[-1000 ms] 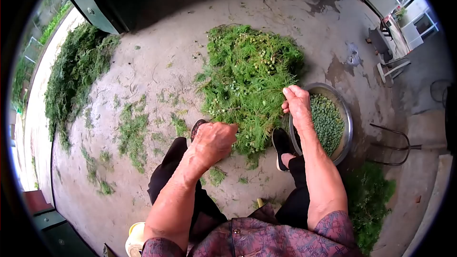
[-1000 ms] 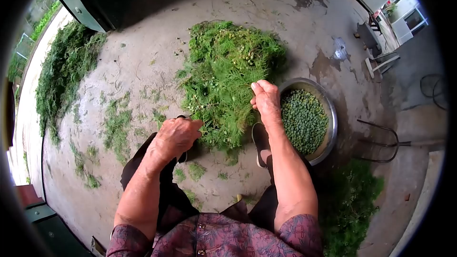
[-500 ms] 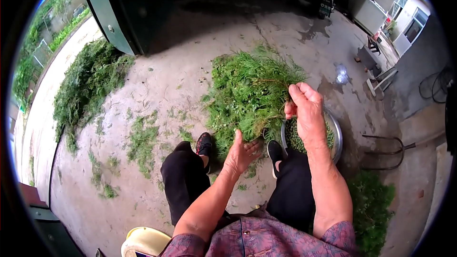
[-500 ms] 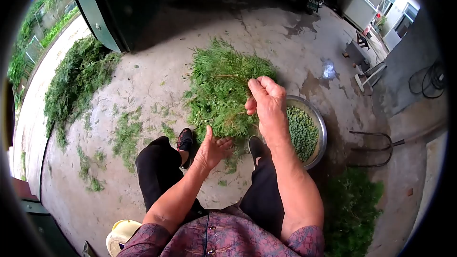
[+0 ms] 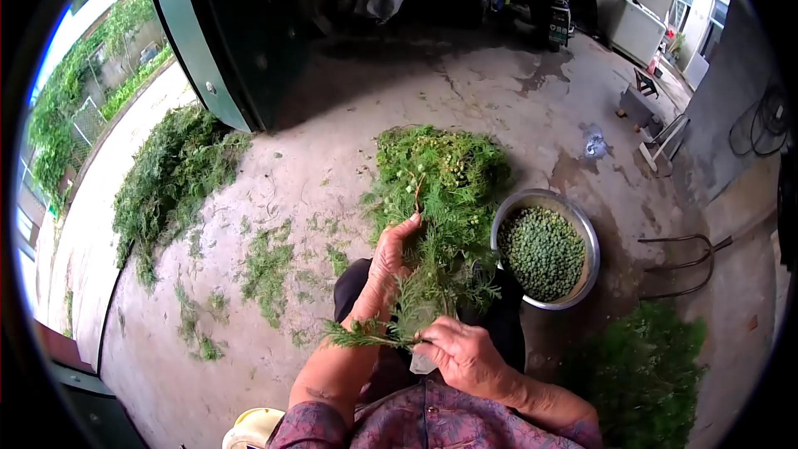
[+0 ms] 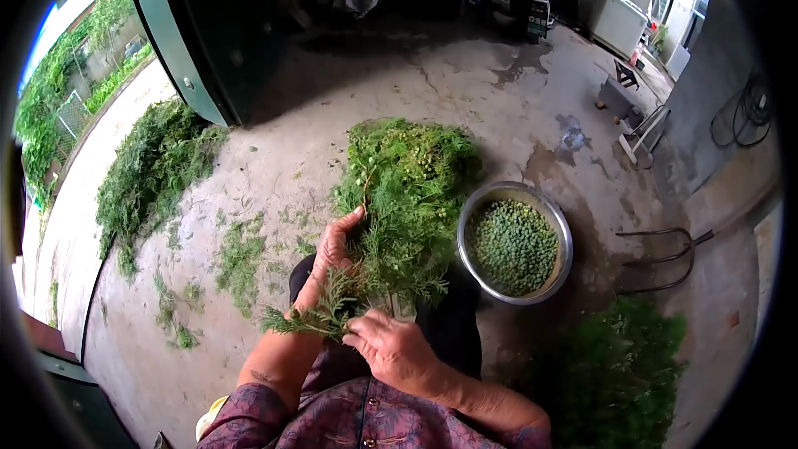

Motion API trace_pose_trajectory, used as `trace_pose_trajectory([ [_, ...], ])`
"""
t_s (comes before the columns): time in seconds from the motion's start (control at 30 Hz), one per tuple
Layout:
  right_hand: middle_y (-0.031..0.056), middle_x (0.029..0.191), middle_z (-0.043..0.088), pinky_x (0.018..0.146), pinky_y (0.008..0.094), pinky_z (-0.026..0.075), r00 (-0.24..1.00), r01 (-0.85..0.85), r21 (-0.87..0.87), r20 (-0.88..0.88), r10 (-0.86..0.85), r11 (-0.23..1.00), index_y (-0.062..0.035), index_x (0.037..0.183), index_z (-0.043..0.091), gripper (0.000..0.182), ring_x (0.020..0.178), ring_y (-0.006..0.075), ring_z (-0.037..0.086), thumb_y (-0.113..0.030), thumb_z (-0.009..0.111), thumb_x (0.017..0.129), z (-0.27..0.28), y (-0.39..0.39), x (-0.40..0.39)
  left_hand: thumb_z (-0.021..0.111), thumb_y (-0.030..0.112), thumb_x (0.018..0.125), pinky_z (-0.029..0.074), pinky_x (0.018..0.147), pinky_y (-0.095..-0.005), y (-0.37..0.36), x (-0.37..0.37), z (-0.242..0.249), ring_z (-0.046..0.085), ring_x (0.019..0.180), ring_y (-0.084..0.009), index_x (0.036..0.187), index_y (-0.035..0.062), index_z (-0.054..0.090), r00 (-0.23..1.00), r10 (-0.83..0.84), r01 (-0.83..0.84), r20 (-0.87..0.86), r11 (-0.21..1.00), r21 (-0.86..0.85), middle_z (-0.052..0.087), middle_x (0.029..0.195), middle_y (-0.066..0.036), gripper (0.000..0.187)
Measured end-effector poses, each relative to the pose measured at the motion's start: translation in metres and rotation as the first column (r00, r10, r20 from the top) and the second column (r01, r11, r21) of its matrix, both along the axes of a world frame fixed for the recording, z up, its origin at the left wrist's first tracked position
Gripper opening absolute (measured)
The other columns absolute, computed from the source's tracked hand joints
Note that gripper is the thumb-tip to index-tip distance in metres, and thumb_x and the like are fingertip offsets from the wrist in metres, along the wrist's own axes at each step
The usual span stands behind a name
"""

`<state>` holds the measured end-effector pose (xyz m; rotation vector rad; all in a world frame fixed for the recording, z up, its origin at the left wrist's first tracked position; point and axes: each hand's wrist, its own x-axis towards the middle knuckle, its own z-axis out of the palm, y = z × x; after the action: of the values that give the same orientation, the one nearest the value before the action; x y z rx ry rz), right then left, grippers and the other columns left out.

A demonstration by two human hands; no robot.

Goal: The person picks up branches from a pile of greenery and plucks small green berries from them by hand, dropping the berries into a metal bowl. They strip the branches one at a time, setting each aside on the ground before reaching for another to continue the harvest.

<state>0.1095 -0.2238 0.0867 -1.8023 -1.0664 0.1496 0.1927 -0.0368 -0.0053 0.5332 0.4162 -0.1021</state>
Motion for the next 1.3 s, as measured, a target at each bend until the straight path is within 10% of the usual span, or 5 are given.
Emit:
trace_pose_trajectory([
  [0.3,0.0120,0.083,0.058,0.065,0.0297,0.050,0.908,-0.371,0.000,-0.212,0.362,0.929,0.0003,0.101,0.060,0.028,0.072,0.0234,0.062,-0.018,0.065,0.081,-0.017,0.005,-0.010,0.060,0.005,0.081,0.053,0.065,-0.0316,0.009,-0.073,0.050,0.061,0.074,-0.0155,0.096,0.0035,0.059,0.980,0.128,-0.179,0.152,0.902,0.392,0.063,0.084,-0.005,0.015],
  [0.37,0.0065,0.078,0.058,0.055,0.0207,0.048,0.878,-0.237,0.068,-0.413,0.243,0.969,0.0010,0.099,0.060,0.018,0.062,0.0095,0.059,-0.011,0.059,0.086,-0.009,0.004,-0.008,0.060,0.007,0.082,0.052,0.066,-0.0308,0.008,-0.087,0.046,0.061,0.074,-0.0146,0.096,0.0037,0.060,0.976,0.117,-0.184,0.185,0.894,0.408,0.063,0.084,-0.005,0.014],
  [0.63,0.0046,0.077,0.057,0.054,0.0207,0.046,0.928,0.297,0.264,-0.306,-0.212,0.918,0.0008,0.093,0.060,0.010,0.061,0.0090,0.057,0.000,0.057,0.084,-0.016,0.005,0.028,0.052,0.017,0.091,0.042,0.083,-0.0249,-0.034,-0.108,0.049,0.053,0.089,-0.0089,0.109,0.0026,0.054,0.979,-0.013,-0.122,0.202,0.757,0.642,0.060,0.098,-0.001,0.023],
  [0.87,0.0048,0.078,0.058,0.055,0.0213,0.047,0.908,0.390,0.290,-0.280,-0.312,0.874,0.0005,0.096,0.060,0.015,0.061,0.0098,0.057,0.004,0.058,0.082,-0.033,-0.005,0.046,0.052,0.004,0.088,0.042,0.084,-0.0243,-0.071,-0.082,0.034,0.053,0.091,-0.0100,0.108,0.0011,0.055,0.964,0.033,-0.145,0.265,0.899,0.414,0.060,0.100,-0.003,0.021],
  [1.3,0.0052,0.088,0.056,0.050,0.0202,0.046,0.888,0.445,0.216,-0.237,-0.395,0.869,-0.0012,0.108,0.055,0.025,0.060,0.0087,0.056,-0.002,0.057,0.083,-0.045,-0.022,0.082,0.056,0.003,0.086,0.042,0.075,-0.0198,-0.087,-0.047,0.027,0.051,0.082,-0.0045,0.103,-0.0007,0.061,0.975,-0.031,-0.094,0.220,0.839,0.535,0.061,0.091,0.002,0.018],
])
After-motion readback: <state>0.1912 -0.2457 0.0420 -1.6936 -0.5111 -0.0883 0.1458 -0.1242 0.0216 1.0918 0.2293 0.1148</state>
